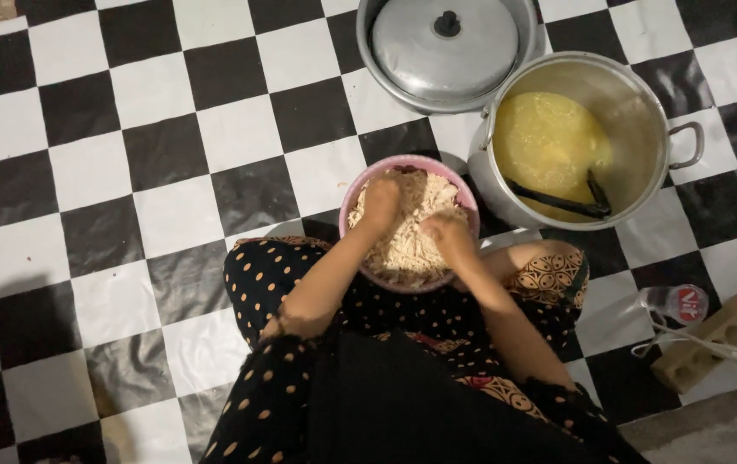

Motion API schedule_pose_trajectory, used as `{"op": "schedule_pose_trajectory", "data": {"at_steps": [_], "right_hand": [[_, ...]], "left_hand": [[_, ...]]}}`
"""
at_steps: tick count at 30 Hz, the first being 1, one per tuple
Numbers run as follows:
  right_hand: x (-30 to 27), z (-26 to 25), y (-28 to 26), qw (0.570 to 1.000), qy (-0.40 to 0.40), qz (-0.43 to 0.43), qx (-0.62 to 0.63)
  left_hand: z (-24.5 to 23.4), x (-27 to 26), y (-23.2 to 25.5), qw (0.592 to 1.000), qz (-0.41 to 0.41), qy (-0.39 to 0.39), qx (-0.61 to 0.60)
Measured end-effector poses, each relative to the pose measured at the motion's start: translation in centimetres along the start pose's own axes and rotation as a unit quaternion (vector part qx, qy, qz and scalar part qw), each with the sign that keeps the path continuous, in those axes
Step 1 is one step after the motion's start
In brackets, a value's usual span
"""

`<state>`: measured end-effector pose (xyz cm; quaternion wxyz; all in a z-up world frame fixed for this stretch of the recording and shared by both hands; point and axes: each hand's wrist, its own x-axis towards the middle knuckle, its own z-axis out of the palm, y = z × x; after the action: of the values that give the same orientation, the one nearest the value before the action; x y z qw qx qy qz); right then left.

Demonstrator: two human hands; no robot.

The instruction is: A person sitting on the floor is manually shredding cooked food material in a bowl.

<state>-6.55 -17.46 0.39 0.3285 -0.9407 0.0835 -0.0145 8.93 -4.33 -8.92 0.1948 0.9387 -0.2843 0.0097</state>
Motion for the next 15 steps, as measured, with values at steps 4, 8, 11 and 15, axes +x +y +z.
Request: {"op": "schedule_pose_trajectory", "data": {"at_steps": [4, 8, 11, 15], "right_hand": [[-1.5, 4.3, 3.3, 1.000, 0.007, 0.020, 0.021], [-2.4, 2.7, 3.9, 0.998, -0.004, 0.037, 0.049], [-1.4, -0.4, 1.6, 0.990, 0.012, 0.069, 0.119], [0.7, -1.2, 0.1, 0.975, 0.134, 0.061, 0.166]], "left_hand": [[3.4, 3.1, 0.1, 0.997, 0.045, -0.032, 0.048], [-2.8, 3.4, 2.8, 0.998, 0.026, -0.063, 0.006], [-11.2, 0.9, 4.8, 0.976, -0.053, -0.075, -0.197], [-11.6, -3.0, 5.1, 0.801, -0.172, -0.063, -0.570]]}}
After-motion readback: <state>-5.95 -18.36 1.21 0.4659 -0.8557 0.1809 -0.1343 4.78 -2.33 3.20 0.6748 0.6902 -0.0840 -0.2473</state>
